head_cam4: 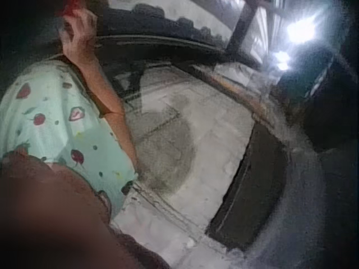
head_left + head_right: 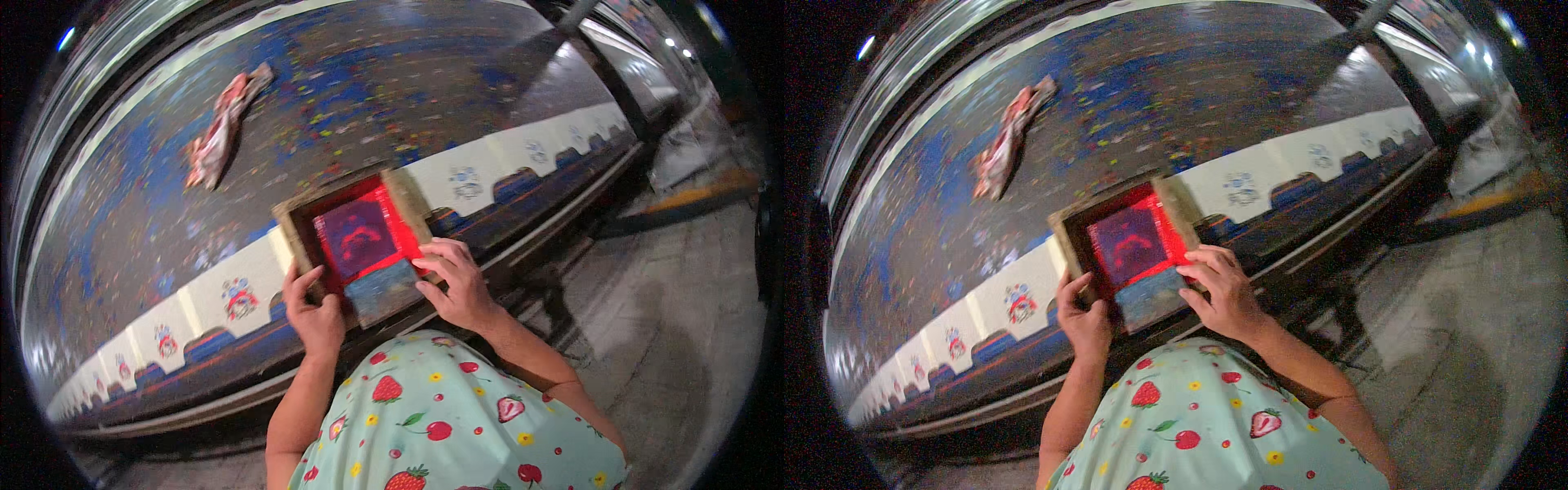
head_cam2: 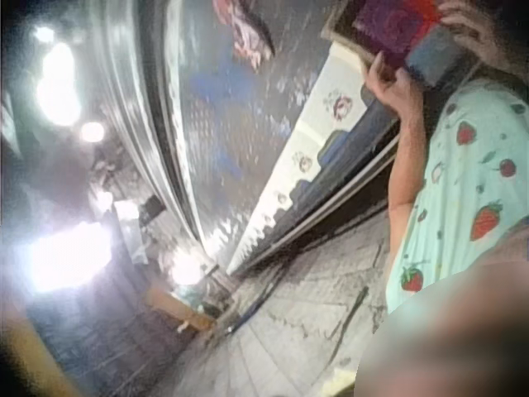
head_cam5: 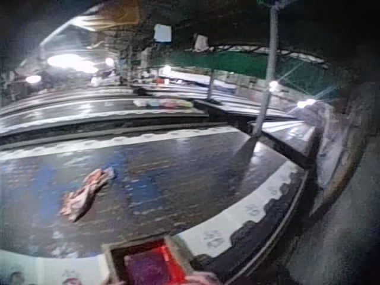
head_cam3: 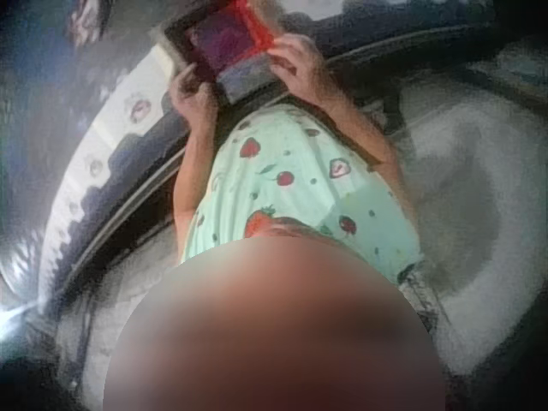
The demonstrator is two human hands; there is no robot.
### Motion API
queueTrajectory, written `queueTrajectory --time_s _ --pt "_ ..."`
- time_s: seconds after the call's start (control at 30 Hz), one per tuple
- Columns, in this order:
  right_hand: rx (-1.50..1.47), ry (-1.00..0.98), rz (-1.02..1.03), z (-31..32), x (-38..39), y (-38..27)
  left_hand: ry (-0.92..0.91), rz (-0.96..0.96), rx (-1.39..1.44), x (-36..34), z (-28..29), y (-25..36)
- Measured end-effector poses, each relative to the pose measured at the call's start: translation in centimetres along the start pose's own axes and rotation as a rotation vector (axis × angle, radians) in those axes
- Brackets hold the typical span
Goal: The person holds a wooden screen-printing frame with red ink and repeatedly rubs a squeegee across the mesh to transfer ink onto a surface below. The person moves the frame along the surface and continues the same rubbing motion throughout the clip.
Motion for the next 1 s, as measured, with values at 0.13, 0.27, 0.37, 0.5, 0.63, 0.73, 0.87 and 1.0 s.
queueTrajectory --time_s 0.13,0.27,0.37,0.5,0.63,0.73,0.87,1.0 --pt "-0.283 0.053 -0.177 0.8 1.1 2.8 0.023 0.015 0.048 0.0 -0.4 0.9" --pt "-0.354 0.067 -0.154 2.8 1.9 5.5 0.032 0.001 0.130 0.6 -3.0 2.4" --pt "-0.340 0.086 -0.116 5.5 2.1 8.4 0.050 -0.006 0.182 1.0 -7.2 3.7" --pt "-0.304 0.106 -0.089 10.4 2.6 13.1 0.054 -0.017 0.100 1.3 -13.6 5.5" --pt "-0.315 0.102 -0.075 14.5 3.1 17.3 0.064 -0.152 -0.001 2.0 -19.3 7.2" --pt "-0.313 0.099 -0.038 16.8 3.3 19.3 0.065 -0.062 0.117 2.7 -22.2 8.3" --pt "-0.309 0.060 -0.033 18.7 3.3 20.9 0.068 -0.071 0.048 3.3 -23.9 9.1" --pt "-0.333 0.032 -0.027 19.5 3.5 21.7 0.045 -0.032 0.030 3.4 -24.3 9.0"
Point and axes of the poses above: each hand's wrist, its own x-axis away from the middle knuckle, its own z-axis out of the back of the hand, y = z × x, the point moved 1 cm from there along -x, towards the middle knuckle, and after that the axes turned 7 degrees about -x, right-handed, at the moved point
